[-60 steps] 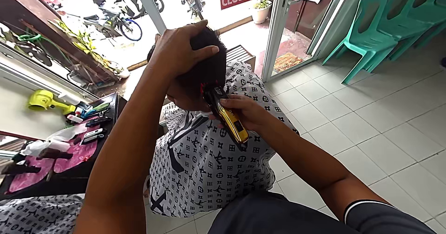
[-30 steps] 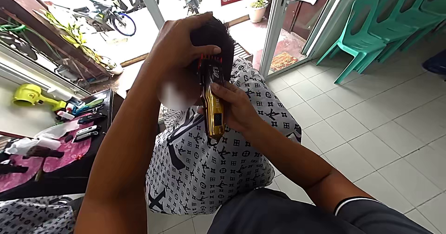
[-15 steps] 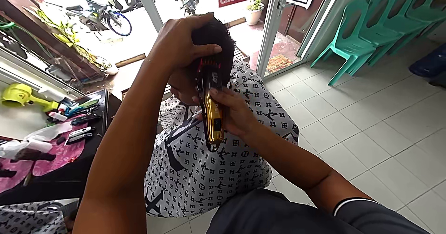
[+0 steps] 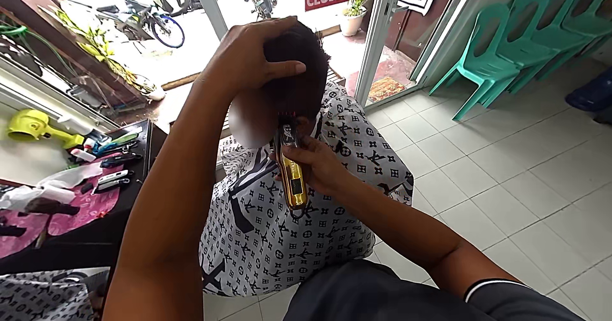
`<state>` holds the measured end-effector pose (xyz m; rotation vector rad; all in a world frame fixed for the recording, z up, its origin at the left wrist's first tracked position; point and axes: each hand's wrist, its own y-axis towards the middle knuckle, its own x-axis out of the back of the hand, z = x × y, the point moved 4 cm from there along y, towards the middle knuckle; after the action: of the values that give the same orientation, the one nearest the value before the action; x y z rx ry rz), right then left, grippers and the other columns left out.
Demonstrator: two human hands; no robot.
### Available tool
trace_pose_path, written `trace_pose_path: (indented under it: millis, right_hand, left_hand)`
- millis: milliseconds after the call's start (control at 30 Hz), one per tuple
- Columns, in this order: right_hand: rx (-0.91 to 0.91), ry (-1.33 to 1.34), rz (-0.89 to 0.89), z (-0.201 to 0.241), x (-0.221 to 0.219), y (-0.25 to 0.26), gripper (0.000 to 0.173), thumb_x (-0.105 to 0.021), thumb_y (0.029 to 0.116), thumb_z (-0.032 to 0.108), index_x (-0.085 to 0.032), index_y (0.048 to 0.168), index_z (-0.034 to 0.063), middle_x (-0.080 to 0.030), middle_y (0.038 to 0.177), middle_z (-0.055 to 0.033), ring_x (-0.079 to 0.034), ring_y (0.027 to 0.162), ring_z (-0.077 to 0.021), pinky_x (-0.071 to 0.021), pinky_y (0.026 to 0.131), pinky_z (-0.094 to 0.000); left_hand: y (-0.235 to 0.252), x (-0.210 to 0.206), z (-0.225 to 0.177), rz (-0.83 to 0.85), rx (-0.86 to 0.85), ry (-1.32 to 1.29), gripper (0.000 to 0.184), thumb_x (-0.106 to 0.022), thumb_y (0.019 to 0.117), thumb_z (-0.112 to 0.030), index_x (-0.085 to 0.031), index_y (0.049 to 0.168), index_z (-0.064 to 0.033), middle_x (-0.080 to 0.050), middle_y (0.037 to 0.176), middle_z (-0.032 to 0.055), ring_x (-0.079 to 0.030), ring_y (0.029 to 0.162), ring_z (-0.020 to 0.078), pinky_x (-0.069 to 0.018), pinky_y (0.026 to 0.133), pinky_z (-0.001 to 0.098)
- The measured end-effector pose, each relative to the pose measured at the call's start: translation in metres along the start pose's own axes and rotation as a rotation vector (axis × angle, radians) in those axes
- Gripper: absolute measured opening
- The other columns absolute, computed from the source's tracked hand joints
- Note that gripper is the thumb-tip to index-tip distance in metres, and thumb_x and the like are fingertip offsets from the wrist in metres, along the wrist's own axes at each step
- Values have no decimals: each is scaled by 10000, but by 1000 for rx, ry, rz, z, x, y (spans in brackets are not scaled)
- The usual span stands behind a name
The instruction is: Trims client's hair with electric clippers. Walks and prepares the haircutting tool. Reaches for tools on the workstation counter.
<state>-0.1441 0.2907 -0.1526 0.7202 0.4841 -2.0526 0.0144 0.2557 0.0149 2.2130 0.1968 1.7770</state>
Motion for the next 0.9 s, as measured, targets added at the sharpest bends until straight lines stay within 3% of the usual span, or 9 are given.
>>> trace_pose_path:
  millis: [233,400,600,767,900]
  right_hand:
    - [181,91,-10,22,-18,2,346,-618,1008,136,-498,1328,84,-673,1123,-159,-724,934,-284,-633,779,-479]
    - [34,61,-32,-20,-15,8,356,-652,997,114,-514,1321,63,-673,1132,-164,-711,932,-274,-616,802,-462]
    - [203,104,-30,-2,-31,6,372,-647,1007,209,-502,1341,137,-659,1153,-120,-702,940,-236,-613,801,-461]
    - [58,124,-72,-33,-34,12,360,-655,1001,131,-503,1324,90,-670,1139,-139,-707,949,-249,-609,822,-446]
    - [169,168,-72,-15,-45,13,371,-652,1006,183,-521,1346,109,-661,1166,-138,-701,967,-256,-611,820,-468]
  left_hand:
    - [-8,0,9,-10,-34,-4,764,-683,914,-571,-502,1530,-157,-549,1512,81,-525,1393,207,-375,1180,468]
    - [-8,1,7,15,-6,13,771,-689,910,-572,-487,1542,-180,-545,1518,68,-525,1391,213,-369,1177,487]
    - [-10,-2,8,-2,0,-12,771,-689,907,-577,-496,1536,-177,-562,1502,55,-530,1384,185,-372,1179,462]
    - [-9,-1,8,-3,5,-14,768,-697,905,-570,-496,1536,-181,-588,1470,71,-551,1363,212,-384,1166,485]
    - [-8,0,9,1,27,-9,792,-693,890,-606,-489,1543,-207,-602,1453,71,-565,1346,220,-396,1151,499]
